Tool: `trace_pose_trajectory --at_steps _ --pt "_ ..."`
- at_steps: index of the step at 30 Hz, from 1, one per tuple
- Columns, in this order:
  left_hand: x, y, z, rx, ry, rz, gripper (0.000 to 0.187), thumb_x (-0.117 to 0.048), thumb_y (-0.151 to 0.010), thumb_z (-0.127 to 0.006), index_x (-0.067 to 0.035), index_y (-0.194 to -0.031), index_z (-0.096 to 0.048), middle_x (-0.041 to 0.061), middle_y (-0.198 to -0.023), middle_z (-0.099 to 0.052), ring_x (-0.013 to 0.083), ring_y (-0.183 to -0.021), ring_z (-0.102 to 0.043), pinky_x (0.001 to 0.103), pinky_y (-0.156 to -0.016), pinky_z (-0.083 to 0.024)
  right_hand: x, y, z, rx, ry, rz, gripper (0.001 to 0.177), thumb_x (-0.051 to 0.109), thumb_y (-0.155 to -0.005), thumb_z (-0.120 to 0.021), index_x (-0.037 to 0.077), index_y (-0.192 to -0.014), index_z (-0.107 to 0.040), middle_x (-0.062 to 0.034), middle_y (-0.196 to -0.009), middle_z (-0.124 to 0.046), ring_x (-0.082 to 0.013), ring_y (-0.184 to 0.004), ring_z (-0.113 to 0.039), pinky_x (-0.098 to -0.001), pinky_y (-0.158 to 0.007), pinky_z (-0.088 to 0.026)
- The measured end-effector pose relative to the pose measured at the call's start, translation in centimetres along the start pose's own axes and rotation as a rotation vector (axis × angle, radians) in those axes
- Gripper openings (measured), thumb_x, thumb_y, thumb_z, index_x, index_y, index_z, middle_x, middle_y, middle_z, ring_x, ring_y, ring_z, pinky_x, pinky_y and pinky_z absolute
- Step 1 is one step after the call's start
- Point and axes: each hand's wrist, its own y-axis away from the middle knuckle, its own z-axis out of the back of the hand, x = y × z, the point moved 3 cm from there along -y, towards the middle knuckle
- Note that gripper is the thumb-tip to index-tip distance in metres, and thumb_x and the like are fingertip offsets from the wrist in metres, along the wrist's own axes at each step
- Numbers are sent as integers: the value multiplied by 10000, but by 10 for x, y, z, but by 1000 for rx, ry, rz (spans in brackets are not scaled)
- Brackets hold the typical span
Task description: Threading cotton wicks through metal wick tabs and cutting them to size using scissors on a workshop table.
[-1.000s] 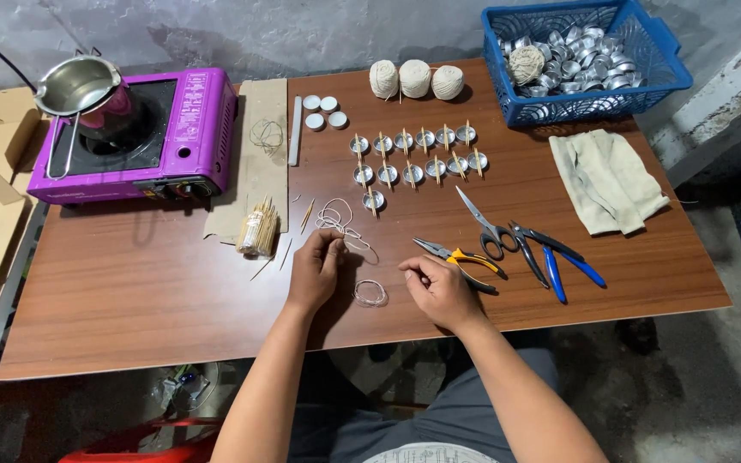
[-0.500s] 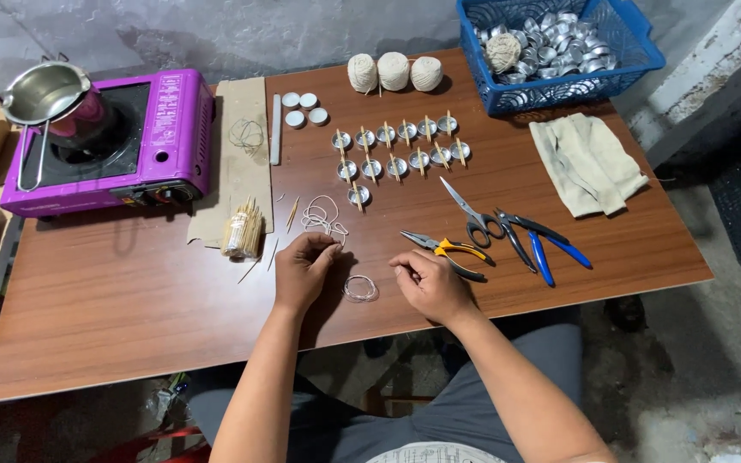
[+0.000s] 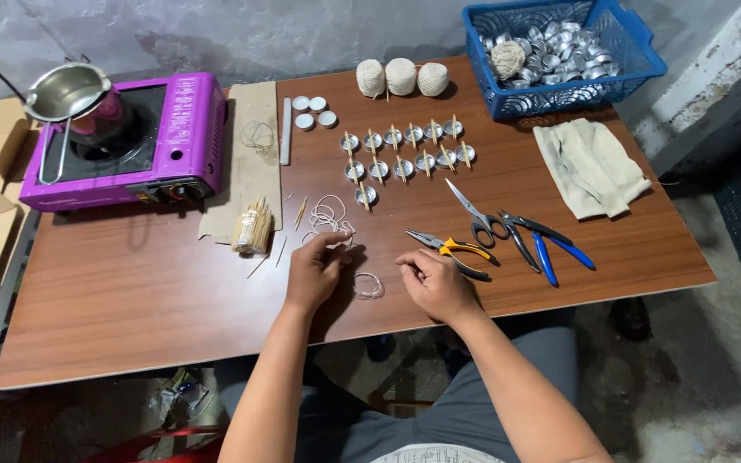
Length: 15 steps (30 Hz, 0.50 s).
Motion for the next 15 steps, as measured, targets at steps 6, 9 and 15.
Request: trace_pose_trajectory --at_steps 6,9,15 --pt "11 8 -6 56 -234 -209 293 28 -858 -682 -193 -1022 -782 78 -829 -778 305 -857 -768 408 -800 -604 -8 -12 -12 48 -34 -11 170 62 -841 -705 100 -996 -764 -130 -717 -676 -273 -630 -685 -362 -557 -552" --pt "13 8 -9 71 -215 -246 287 58 -832 -686 -171 -988 -759 85 -836 -772 318 -857 -760 407 -799 -599 22 -34 -16 286 24 76 394 28 -894 -658 61 -1286 -679 -210 -1150 -682 -438 -1001 -697 -490 -854 -578" --pt "16 6 -4 36 -183 -164 252 50 -796 -707 -150 -947 -729 96 -819 -756 343 -854 -750 428 -782 -594 18 -62 -47 396 -135 186 259 39 -933 -652 61 -1184 -716 -172 -1139 -743 -406 -1052 -706 -468 -876 -575"
